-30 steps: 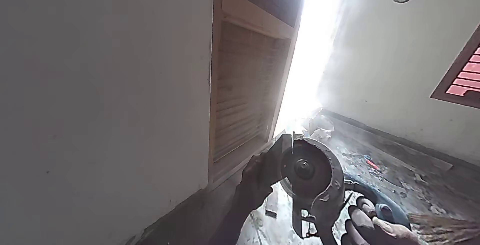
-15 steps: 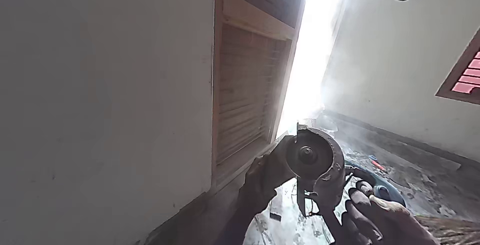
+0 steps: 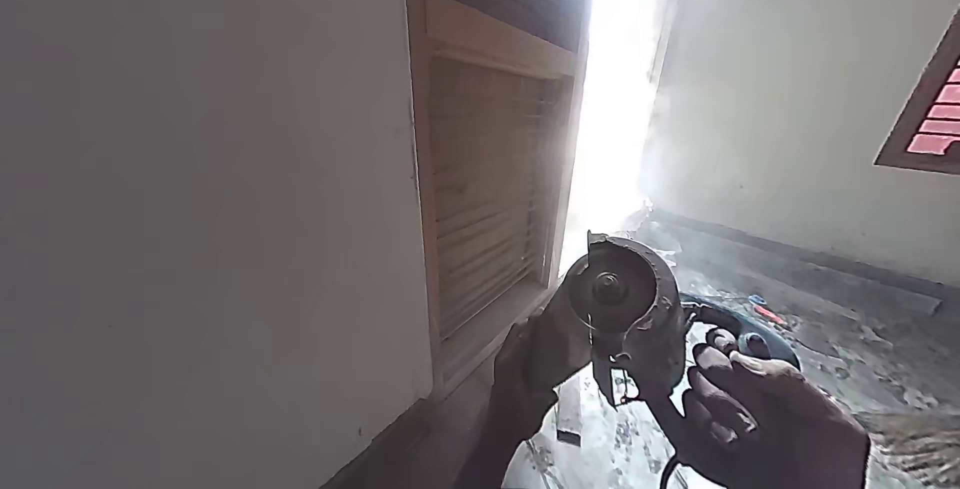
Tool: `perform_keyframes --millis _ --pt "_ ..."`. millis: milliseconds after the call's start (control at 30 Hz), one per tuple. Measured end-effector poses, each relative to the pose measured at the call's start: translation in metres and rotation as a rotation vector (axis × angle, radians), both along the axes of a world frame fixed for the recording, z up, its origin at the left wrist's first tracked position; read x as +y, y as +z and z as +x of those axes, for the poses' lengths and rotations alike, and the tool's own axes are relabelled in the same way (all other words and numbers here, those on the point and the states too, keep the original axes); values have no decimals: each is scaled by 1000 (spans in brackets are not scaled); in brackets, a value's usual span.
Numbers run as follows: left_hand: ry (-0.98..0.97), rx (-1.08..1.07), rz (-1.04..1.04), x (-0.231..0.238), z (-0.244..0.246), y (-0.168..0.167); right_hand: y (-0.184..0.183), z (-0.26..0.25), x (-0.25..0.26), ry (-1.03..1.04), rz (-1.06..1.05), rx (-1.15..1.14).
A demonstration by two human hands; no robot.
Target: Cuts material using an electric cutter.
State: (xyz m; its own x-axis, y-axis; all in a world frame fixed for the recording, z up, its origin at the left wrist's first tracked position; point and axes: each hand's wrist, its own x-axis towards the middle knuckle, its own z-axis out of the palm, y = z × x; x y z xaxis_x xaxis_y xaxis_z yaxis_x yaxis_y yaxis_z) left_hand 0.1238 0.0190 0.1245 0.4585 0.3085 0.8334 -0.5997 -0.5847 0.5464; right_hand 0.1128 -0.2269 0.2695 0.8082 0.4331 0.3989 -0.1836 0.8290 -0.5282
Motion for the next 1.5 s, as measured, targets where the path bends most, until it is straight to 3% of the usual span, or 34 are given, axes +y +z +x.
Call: perform_keyframes --millis 267,500,800,1033,1333,1500 --pt "68 74 -16 -13 -19 24 5 13 9 -13 45 -2" --pt "-15 -9 17 0 -2 -2 12 21 14 -110 10 6" --pt "-30 -29 38 2 -4 0 15 36 19 -24 107 1" --pt "-113 -78 25 9 -17 0 31 52 40 -119 112 -34" --pt "-170 -105 11 30 3 13 10 60 28 -185 74 94" --pt "-132 -68 -79 30 10 20 6 59 13 -31 144 -16"
